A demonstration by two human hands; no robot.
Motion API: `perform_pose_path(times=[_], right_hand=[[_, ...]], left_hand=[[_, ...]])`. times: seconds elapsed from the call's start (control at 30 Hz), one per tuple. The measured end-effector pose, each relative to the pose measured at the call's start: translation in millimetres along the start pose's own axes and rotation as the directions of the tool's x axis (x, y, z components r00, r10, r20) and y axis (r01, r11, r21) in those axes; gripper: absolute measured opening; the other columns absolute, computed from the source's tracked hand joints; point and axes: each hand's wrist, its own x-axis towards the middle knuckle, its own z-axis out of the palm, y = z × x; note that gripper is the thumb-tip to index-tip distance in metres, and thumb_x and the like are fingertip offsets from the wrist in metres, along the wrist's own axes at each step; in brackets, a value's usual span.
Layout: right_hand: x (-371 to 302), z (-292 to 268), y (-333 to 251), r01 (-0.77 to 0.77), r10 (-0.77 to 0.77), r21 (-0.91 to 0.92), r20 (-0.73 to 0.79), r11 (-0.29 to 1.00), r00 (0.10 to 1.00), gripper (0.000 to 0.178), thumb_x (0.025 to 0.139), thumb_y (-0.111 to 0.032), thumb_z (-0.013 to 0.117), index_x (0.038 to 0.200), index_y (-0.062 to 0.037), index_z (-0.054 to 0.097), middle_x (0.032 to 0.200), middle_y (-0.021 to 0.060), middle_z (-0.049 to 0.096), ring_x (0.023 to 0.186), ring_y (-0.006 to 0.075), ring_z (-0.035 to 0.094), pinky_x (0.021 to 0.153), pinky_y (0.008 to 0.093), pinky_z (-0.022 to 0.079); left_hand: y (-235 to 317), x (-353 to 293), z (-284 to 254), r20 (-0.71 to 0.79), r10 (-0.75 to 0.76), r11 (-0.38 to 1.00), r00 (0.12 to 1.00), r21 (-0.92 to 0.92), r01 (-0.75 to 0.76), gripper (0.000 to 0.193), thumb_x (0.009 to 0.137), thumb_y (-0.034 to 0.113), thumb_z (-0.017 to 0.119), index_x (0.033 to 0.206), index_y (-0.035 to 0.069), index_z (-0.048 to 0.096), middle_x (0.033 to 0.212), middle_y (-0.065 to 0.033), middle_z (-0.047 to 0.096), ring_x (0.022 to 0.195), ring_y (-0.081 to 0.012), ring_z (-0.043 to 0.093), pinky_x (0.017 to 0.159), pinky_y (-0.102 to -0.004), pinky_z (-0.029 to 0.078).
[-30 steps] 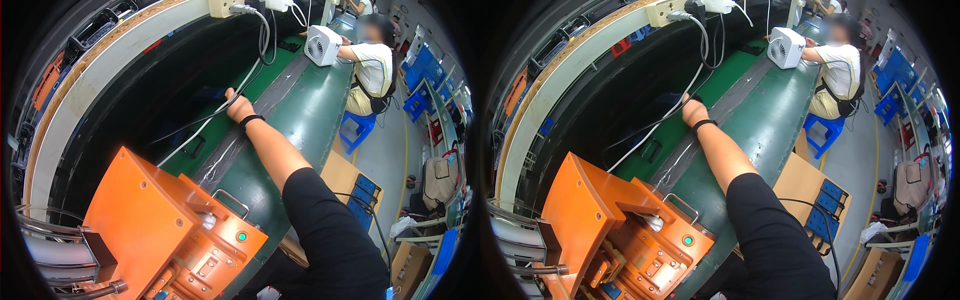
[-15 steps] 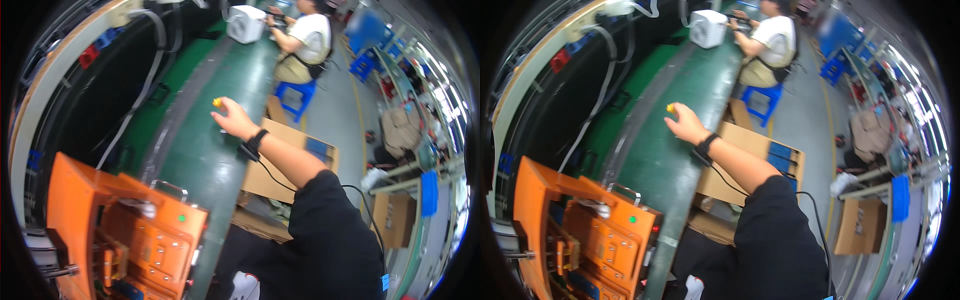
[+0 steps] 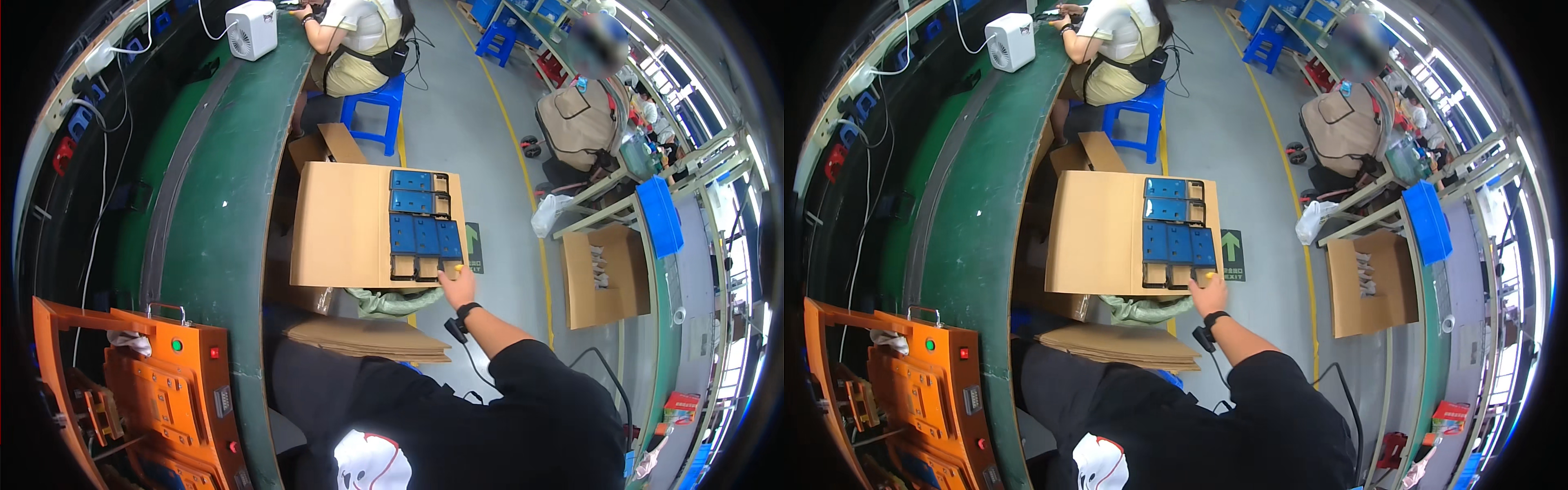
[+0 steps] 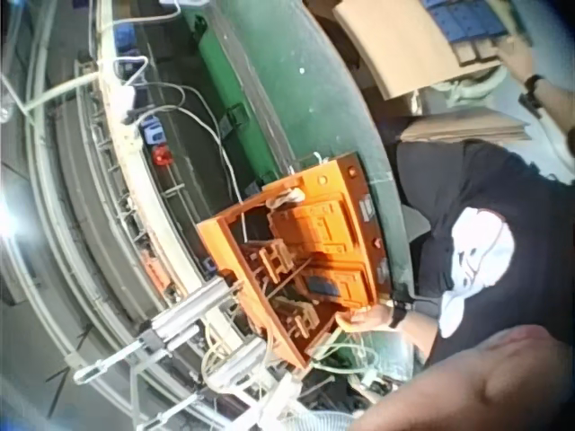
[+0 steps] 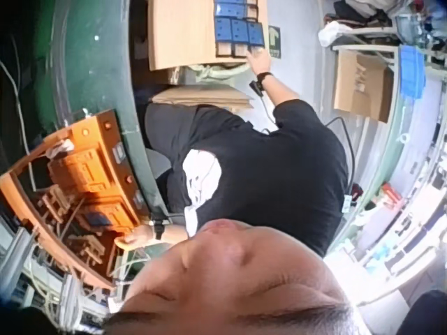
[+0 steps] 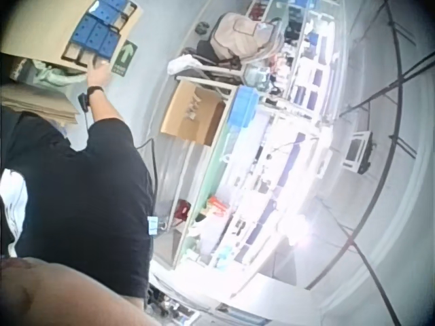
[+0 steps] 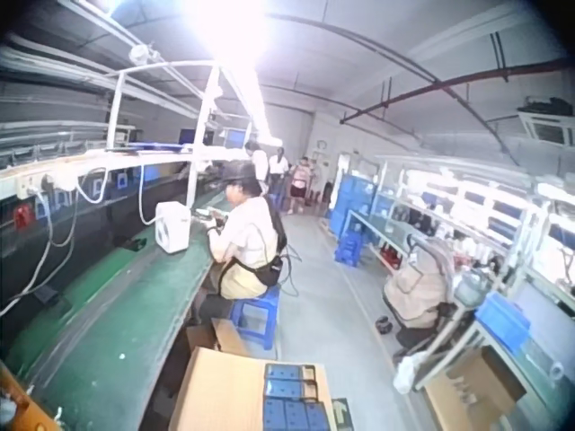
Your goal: Assemble small plastic components using a pneumatic press machine and organize them into a box.
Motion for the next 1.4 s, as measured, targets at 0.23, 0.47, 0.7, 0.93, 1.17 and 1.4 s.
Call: perform_pose_path(times=[0.23,0.47,0.7,0.93,1.17,1.4], right_hand=[[-18.2,7.2,-77.9,0.042,0.082,-0.352,0.33,0.935,0.941,0.07,0.079,-0.063,0.066,0.122,-0.0086,0.063,0.135,0.024,0.046,0.127,0.0494,0.042,0.106,0.0619,0.029],[-10.1,35.9,-77.9,-0.164,0.284,-0.385,0.279,0.908,0.917,0.071,0.075,-0.066,0.068,0.123,-0.013,0.066,0.137,0.0224,0.041,0.126,0.044,0.039,0.107,0.0557,0.028],[1.9,57.2,-77.0,-0.171,0.256,-0.318,0.247,0.932,0.935,0.051,0.074,-0.047,0.069,0.113,-0.014,0.071,0.131,0.0242,0.043,0.12,0.0431,0.043,0.104,0.0511,0.037],[-40.5,34.0,-47.0,0.016,0.04,-0.195,0.282,0.981,0.959,0.04,0.075,-0.045,0.066,0.098,-0.0136,0.075,0.124,0.0367,0.047,0.117,0.0506,0.04,0.101,0.0544,0.037],[-59.4,-50.8,-100.0,0.348,-0.356,0.078,0.27,0.934,0.895,0.028,0.077,-0.037,0.072,0.079,-0.0089,0.071,0.102,0.0373,0.047,0.11,0.0507,0.04,0.099,0.0541,0.034],[-11.6,-80.3,-257.2,0.728,-0.748,0.234,-0.007,0.645,0.664,0.027,0.073,-0.027,0.077,0.073,-0.0029,0.065,0.106,0.0273,0.051,0.103,0.0421,0.049,0.089,0.0473,0.041]], left_hand=[[17.6,0.1,-10.7,-0.067,-0.13,0.988,0.989,0.074,0.134,0.03,0.104,0.019,0.045,0.124,0.001,0.059,0.12,-0.0201,0.063,0.11,-0.0323,0.061,0.093,-0.0407,0.049],[11.0,-0.5,-4.1,-0.044,0.081,0.993,0.996,0.087,-0.077,0.027,0.103,0.013,0.048,0.121,-0.004,0.058,0.116,-0.0214,0.063,0.106,-0.0343,0.061,0.093,-0.0412,0.049],[18.3,2.0,-8.1,-0.052,-0.055,0.993,0.997,0.099,0.06,0.028,0.1,0.009,0.048,0.122,-0.004,0.058,0.117,-0.0225,0.063,0.108,-0.0363,0.06,0.096,-0.0426,0.049],[24.3,11.5,-8.1,-0.015,0.01,0.987,1.0,0.158,-0.007,0.03,0.099,0.012,0.047,0.121,-0.005,0.059,0.115,-0.0266,0.063,0.105,-0.0421,0.061,0.093,-0.046,0.05],[20.0,18.9,-9.3,-0.072,0.079,0.976,0.994,0.208,-0.063,0.034,0.101,0.016,0.045,0.114,-0.009,0.061,0.108,-0.0274,0.066,0.101,-0.0428,0.063,0.091,-0.0462,0.051],[12.3,16.7,-6.9,-0.085,0.056,0.99,0.995,0.137,-0.044,0.037,0.101,0.018,0.042,0.114,-0.012,0.06,0.112,-0.0287,0.064,0.104,-0.0433,0.062,0.094,-0.0458,0.049]])
